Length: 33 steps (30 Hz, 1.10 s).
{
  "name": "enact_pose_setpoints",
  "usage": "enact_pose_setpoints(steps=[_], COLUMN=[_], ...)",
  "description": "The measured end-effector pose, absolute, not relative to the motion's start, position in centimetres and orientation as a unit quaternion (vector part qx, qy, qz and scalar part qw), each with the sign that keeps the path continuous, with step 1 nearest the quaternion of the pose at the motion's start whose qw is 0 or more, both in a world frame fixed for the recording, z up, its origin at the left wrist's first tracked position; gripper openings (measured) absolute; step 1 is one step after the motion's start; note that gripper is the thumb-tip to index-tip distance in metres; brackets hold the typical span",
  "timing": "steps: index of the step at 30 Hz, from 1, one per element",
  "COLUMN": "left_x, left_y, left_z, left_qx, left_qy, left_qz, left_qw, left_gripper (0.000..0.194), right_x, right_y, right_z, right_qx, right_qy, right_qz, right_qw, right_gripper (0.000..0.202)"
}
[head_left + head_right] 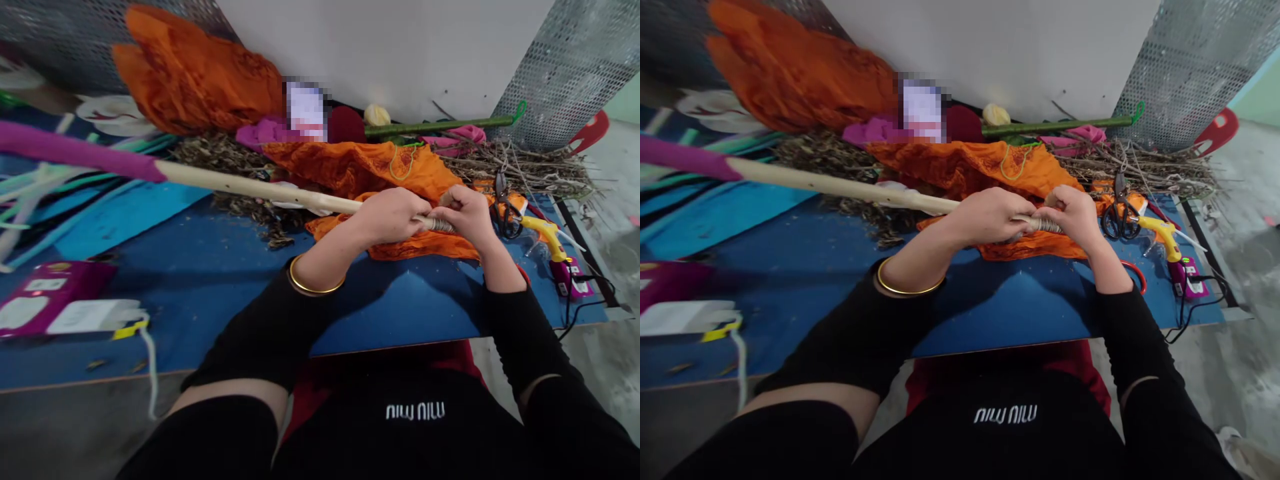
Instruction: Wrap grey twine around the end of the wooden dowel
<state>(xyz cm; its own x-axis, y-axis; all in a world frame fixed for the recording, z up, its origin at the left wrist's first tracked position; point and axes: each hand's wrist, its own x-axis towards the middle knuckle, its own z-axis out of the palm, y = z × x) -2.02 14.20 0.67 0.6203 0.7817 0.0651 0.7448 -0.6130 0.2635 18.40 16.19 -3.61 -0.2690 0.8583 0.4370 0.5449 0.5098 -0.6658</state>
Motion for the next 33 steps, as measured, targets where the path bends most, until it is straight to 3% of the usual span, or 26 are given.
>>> enact_pose_setpoints(steps=[7, 12, 16, 21, 29, 33], left_x=[-3.2, -3.8, -4.0, -3.3, -2.8, -2.3], left_y=[14.1, 14.0, 14.0, 14.1, 14.7, 15.1], left_z=[0.7, 1.2, 1.2, 0.6, 0.3, -0.6], left_qx=[0.911, 0.889, 0.866, 0.835, 0.771, 0.765], left_qy=[0.328, 0.334, 0.356, 0.372, 0.432, 0.439], left_qz=[0.167, 0.226, 0.267, 0.332, 0.408, 0.411], left_qw=[0.186, 0.219, 0.227, 0.234, 0.23, 0.232], left_gripper=[0.021, 0.018, 0.031, 0.021, 0.02, 0.021], right_x=[18.8, 17.2, 15.6, 15.2, 14.8, 15.1], right_y=[17.0, 16.7, 16.1, 16.0, 14.3, 14.0], right_z=[-3.8, -4.6, -5.5, -5.9, -5.5, -5.2], right_qx=[-0.406, -0.379, -0.394, -0.437, -0.424, -0.423], right_qy=[-0.663, -0.583, -0.547, -0.53, -0.701, -0.737], right_qz=[0.522, 0.588, 0.57, 0.518, 0.224, 0.151], right_qw=[0.352, 0.414, 0.47, 0.509, 0.528, 0.505], right_gripper=[0.039, 0.058, 0.057, 0.032, 0.032, 0.034])
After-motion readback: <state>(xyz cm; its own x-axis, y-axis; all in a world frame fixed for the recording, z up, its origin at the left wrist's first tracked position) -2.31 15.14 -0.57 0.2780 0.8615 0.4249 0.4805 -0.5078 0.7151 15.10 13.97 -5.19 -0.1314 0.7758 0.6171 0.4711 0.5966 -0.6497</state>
